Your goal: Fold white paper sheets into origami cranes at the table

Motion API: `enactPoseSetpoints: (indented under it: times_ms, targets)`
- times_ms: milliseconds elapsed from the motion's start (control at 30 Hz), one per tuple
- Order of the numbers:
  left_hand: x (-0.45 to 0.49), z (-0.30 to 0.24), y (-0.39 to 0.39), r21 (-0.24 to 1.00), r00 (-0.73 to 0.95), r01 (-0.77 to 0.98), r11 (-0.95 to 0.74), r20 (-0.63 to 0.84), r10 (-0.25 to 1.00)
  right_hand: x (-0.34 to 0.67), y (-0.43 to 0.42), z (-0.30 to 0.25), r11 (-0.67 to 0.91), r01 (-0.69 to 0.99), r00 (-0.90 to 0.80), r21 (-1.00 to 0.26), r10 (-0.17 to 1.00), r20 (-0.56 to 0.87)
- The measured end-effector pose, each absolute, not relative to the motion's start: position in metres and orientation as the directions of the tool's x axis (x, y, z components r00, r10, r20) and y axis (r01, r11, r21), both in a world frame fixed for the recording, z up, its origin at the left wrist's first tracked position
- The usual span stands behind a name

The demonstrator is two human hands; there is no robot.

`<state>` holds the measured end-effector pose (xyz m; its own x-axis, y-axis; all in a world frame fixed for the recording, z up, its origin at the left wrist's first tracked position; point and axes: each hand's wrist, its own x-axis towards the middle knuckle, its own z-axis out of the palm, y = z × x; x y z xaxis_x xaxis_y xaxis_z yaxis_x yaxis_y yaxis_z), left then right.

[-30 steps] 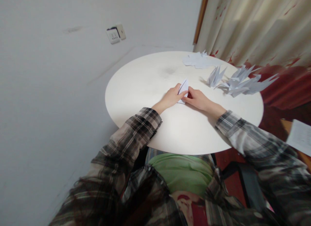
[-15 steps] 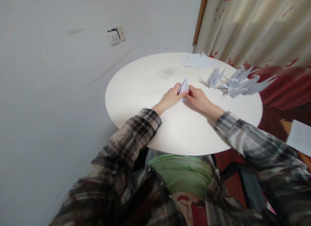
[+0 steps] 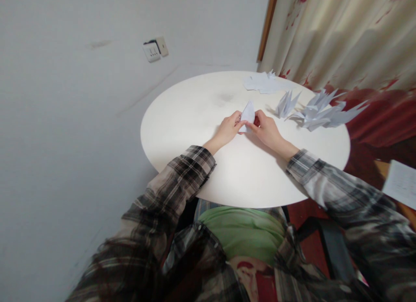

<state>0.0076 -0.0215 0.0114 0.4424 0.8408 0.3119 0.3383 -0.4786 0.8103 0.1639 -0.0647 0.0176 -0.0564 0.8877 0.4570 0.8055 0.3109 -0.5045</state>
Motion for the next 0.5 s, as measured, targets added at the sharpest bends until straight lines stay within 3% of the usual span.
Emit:
enactPoseSetpoints:
  times_ms: [200,500]
  targets:
    - [0.0056,0.0118,-0.0186,0.845,0.342,0.327,-0.424,0.312,0.886,0.1627,-0.0676,0.0195,0.282,0.804,-0.038,-0.523,0.902,0.429]
    - [0.0069,0.0092,-0.019,0.838,0.364,0.309,-0.449,0.332,0.87,0.1625,-0.067,0.0207,0.249,0.835,-0.033,-0.491,0.913,0.407]
